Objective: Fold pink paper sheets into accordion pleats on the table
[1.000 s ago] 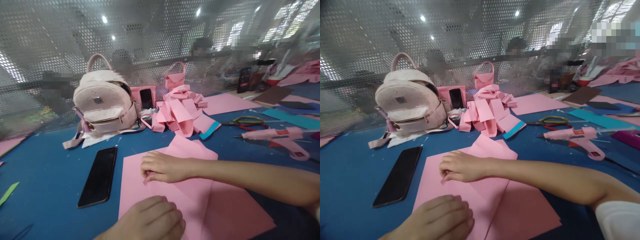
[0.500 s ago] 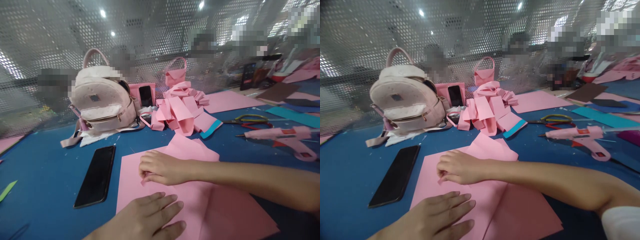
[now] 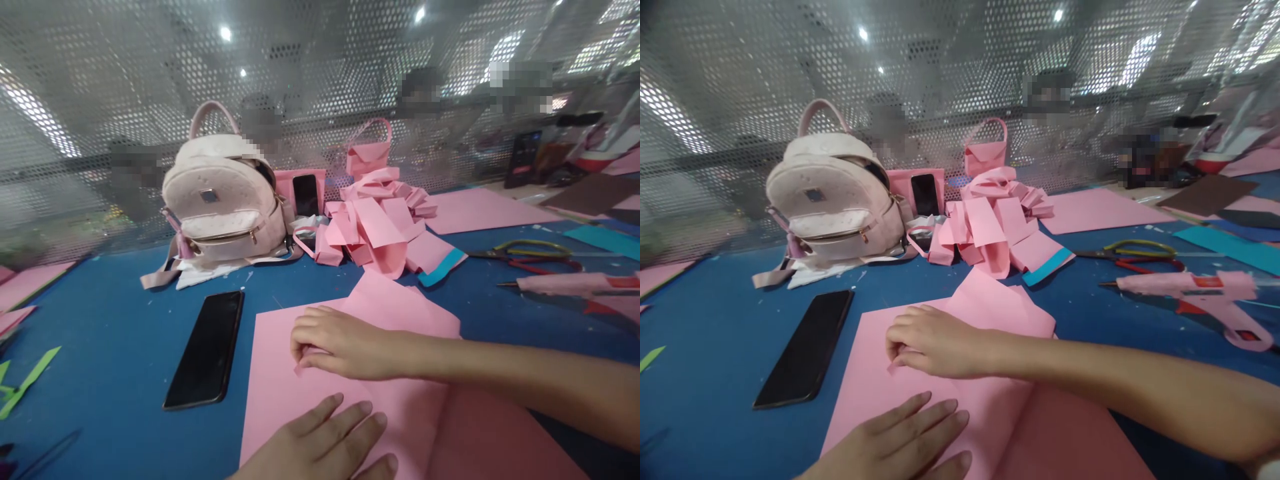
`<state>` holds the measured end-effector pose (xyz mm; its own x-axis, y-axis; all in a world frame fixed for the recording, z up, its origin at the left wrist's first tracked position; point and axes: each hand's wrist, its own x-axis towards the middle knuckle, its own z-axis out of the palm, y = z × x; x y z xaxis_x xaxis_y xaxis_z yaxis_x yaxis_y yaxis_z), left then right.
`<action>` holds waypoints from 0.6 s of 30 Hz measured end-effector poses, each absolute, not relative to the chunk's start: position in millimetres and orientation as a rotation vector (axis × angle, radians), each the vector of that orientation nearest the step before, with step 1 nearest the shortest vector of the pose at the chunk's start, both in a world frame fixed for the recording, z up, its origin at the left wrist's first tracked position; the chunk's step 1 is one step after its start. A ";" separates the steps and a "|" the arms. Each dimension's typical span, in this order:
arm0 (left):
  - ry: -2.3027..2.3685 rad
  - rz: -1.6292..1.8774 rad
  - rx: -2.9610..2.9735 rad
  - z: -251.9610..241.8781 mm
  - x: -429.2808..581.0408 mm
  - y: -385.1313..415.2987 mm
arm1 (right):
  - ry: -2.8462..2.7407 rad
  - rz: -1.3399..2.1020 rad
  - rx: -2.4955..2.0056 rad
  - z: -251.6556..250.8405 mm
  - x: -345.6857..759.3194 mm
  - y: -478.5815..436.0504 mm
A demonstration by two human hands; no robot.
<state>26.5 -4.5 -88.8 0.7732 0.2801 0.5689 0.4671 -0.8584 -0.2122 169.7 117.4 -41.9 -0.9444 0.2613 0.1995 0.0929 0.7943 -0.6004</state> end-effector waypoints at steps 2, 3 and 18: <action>-0.595 -0.794 -2.593 -88.8 27.9 -5.5 | -2.696 0.870 -0.284 -46.1 168.0 115.7; -0.610 -0.808 -2.576 -89.2 28.9 -6.3 | -2.692 0.846 -0.292 -48.1 167.3 114.8; -0.723 -0.485 -2.492 -61.1 17.6 -7.4 | -2.738 0.678 -0.276 -52.3 167.3 112.2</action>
